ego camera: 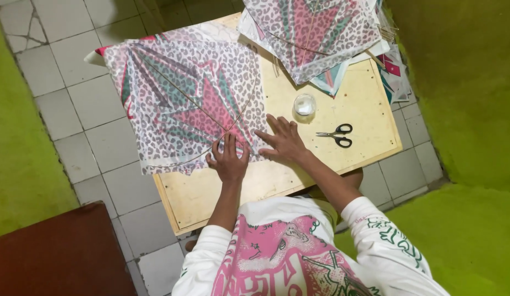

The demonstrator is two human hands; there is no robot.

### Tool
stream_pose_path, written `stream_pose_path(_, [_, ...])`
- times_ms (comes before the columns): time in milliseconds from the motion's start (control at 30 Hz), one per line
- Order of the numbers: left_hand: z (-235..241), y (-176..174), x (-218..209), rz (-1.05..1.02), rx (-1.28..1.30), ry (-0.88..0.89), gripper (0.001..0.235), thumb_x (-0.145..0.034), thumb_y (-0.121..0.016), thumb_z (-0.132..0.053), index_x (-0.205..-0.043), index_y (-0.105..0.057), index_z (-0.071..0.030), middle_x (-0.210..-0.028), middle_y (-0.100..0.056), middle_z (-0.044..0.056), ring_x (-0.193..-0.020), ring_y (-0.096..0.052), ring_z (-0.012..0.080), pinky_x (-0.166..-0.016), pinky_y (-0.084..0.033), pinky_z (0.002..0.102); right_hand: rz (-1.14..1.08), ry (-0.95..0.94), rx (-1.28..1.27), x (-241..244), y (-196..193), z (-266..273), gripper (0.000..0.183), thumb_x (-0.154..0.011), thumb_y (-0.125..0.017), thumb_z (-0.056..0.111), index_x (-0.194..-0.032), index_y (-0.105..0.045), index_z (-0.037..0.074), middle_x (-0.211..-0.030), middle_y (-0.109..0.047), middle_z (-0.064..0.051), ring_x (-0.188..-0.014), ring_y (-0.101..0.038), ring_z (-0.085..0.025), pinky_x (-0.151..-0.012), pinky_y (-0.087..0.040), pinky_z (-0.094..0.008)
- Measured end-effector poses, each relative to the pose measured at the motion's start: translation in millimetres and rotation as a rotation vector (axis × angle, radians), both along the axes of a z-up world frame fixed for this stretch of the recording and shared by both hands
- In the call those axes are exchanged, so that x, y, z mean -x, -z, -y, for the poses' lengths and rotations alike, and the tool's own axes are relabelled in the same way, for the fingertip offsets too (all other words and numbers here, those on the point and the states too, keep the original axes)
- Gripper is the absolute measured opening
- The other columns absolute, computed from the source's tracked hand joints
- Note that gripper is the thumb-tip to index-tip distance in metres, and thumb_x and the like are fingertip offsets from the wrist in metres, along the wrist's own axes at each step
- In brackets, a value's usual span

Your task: Finishing the assembly of a kite by applying adhesive to the sail edges and folding them over the bamboo frame.

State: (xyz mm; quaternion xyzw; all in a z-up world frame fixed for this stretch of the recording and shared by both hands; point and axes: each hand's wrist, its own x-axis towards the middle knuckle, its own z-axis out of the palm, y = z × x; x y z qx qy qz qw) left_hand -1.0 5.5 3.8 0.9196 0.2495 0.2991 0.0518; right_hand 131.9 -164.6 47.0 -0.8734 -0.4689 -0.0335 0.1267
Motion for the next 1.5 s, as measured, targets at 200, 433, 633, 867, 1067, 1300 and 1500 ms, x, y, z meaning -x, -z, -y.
stream_pose_path(200, [-1.0, 5.6, -1.2, 0.002, 0.003, 0.016, 0.044, -0.083, -0.065, -0.045, -0.121, -0.07, -0.024, -0.134, -0.067, -0.005, -0.12, -0.056, 0.0303, -0.091, -0.037, 0.059, 0.081, -0.091, -0.067, -0.1, 8.0, 5.1, 0.062, -0.088, -0.034, 0.088, -0.134, -0.059, 0.053, -0.147, -0.046, -0.007, -0.129, -0.039, -0.03, -0.095, -0.028, -0.046])
stream_pose_path(433, [1.2, 5.1, 0.2, 0.01, -0.004, 0.004, 0.045, -0.081, -0.066, -0.045, -0.12, -0.07, -0.024, -0.133, -0.067, -0.004, -0.121, -0.056, 0.0305, -0.092, -0.037, 0.059, 0.117, -0.089, -0.093, -0.4, 2.7, -3.1, 0.055, -0.097, -0.031, 0.079, -0.127, -0.065, 0.048, -0.146, -0.047, -0.007, -0.13, -0.038, -0.029, -0.096, -0.029, -0.046])
stream_pose_path(633, [0.1, 9.7, 0.6, -0.003, -0.017, -0.009, 0.046, -0.08, -0.066, -0.045, -0.119, -0.07, -0.021, -0.131, -0.068, -0.001, -0.12, -0.056, 0.0326, -0.088, -0.041, 0.06, 0.226, -0.104, -0.227, -11.5, 3.7, -13.8, 0.04, -0.1, -0.045, 0.066, -0.118, -0.071, 0.042, -0.138, -0.054, -0.011, -0.119, -0.05, -0.033, -0.088, -0.036, -0.047])
stream_pose_path(867, [0.6, -0.6, -2.1, -0.009, -0.018, 0.013, 0.043, -0.081, -0.063, -0.044, -0.118, -0.069, -0.023, -0.13, -0.068, -0.003, -0.118, -0.058, 0.0291, -0.089, -0.04, 0.057, 0.244, -0.078, -0.242, 0.4, 14.8, -8.1, 0.042, -0.098, -0.044, 0.065, -0.125, -0.067, 0.043, -0.134, -0.054, -0.009, -0.116, -0.049, -0.031, -0.084, -0.036, -0.045])
stream_pose_path(1067, [0.7, 16.0, 0.7, -0.014, 0.014, 0.015, 0.048, -0.075, -0.069, -0.046, -0.117, -0.071, -0.023, -0.131, -0.068, -0.002, -0.119, -0.058, 0.0326, -0.086, -0.043, 0.063, 0.153, 0.141, -0.162, -3.9, 22.0, -0.6, 0.053, -0.093, -0.059, 0.053, -0.142, -0.061, 0.031, -0.122, -0.057, -0.007, -0.108, -0.053, -0.028, -0.082, -0.043, -0.042])
stream_pose_path(1300, [0.5, 7.3, -5.3, 0.022, -0.102, -0.028, 0.038, -0.082, -0.065, -0.042, -0.117, -0.072, -0.03, -0.129, -0.07, -0.008, -0.115, -0.06, 0.0268, -0.09, -0.04, 0.056, 0.052, 0.597, -0.096, -48.8, -41.1, 69.5, 0.042, -0.084, -0.078, 0.053, -0.115, -0.075, 0.024, -0.12, -0.059, -0.01, -0.103, -0.063, -0.031, -0.078, -0.054, -0.045])
stream_pose_path(1500, [-2.6, 1.4, -4.1, 0.017, -0.089, -0.004, 0.037, -0.082, -0.065, -0.039, -0.117, -0.072, -0.028, -0.13, -0.069, -0.006, -0.115, -0.059, 0.0276, -0.091, -0.037, 0.054, -0.143, 0.295, 0.456, -80.2, -51.3, 60.0, 0.048, -0.088, -0.077, 0.039, -0.132, -0.068, 0.022, -0.144, -0.043, -0.018, -0.126, -0.055, -0.046, -0.092, -0.054, -0.054])
